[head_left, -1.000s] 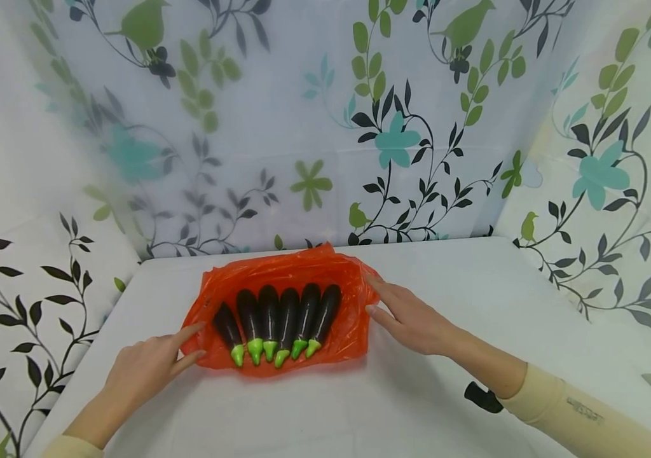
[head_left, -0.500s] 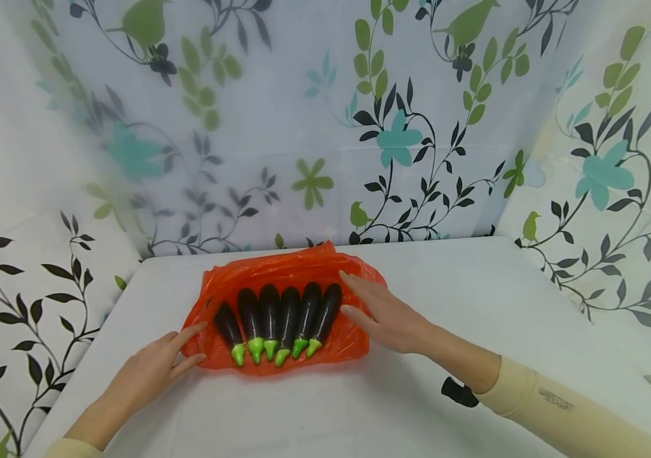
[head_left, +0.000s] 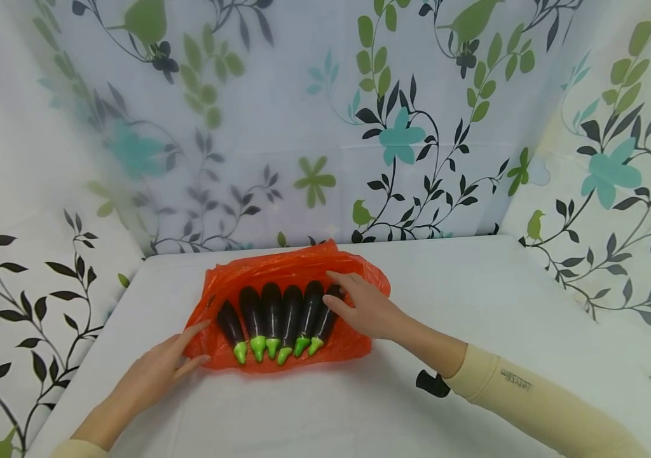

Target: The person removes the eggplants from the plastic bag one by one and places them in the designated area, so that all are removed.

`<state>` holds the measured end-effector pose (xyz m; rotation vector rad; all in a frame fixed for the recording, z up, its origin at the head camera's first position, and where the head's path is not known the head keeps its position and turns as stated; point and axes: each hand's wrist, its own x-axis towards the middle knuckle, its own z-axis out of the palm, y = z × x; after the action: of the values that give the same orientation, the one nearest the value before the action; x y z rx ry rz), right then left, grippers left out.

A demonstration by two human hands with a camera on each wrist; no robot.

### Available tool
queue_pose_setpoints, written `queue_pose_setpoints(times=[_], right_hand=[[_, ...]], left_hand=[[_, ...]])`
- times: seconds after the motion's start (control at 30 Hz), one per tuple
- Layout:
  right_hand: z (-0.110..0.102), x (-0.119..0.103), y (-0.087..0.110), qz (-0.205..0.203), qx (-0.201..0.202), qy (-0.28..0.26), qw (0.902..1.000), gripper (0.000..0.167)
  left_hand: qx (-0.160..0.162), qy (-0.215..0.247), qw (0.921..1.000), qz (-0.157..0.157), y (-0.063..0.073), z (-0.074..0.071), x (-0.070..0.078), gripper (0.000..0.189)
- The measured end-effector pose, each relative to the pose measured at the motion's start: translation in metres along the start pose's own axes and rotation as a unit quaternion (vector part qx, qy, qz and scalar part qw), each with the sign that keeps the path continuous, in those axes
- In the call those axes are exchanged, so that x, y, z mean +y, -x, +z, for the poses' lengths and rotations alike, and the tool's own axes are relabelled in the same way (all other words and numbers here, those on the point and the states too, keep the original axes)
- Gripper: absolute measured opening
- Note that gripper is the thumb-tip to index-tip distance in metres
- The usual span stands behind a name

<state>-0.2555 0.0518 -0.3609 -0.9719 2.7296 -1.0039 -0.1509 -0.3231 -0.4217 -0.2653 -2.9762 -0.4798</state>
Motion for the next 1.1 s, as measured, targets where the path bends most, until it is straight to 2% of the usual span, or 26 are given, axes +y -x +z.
queue_pose_setpoints(times=[0.17, 0.33, 0.5, 1.1], right_hand=[[0.008, 0.003, -0.009, 0.008, 0.004, -0.035, 0.9994, 0.055], [0.016, 0.008, -0.014, 0.034, -0.011, -0.041, 0.9985, 0.055], [0.020, 0.011, -0.014, 0.061, -0.020, -0.033, 0.9974, 0.056], [0.030, 0.032, -0.017, 0.097, -0.058, 0.001, 0.9936, 0.059]], left_hand=[[0.004, 0.001, 1.0000, 0.002, 0.000, 0.002, 0.000, 0.063], [0.000, -0.002, 1.0000, -0.006, 0.001, 0.003, 0.000, 0.063], [-0.003, -0.001, 0.9999, -0.011, 0.002, 0.004, 0.000, 0.064], [0.002, 0.003, 0.9999, -0.010, 0.001, 0.002, 0.001, 0.065]])
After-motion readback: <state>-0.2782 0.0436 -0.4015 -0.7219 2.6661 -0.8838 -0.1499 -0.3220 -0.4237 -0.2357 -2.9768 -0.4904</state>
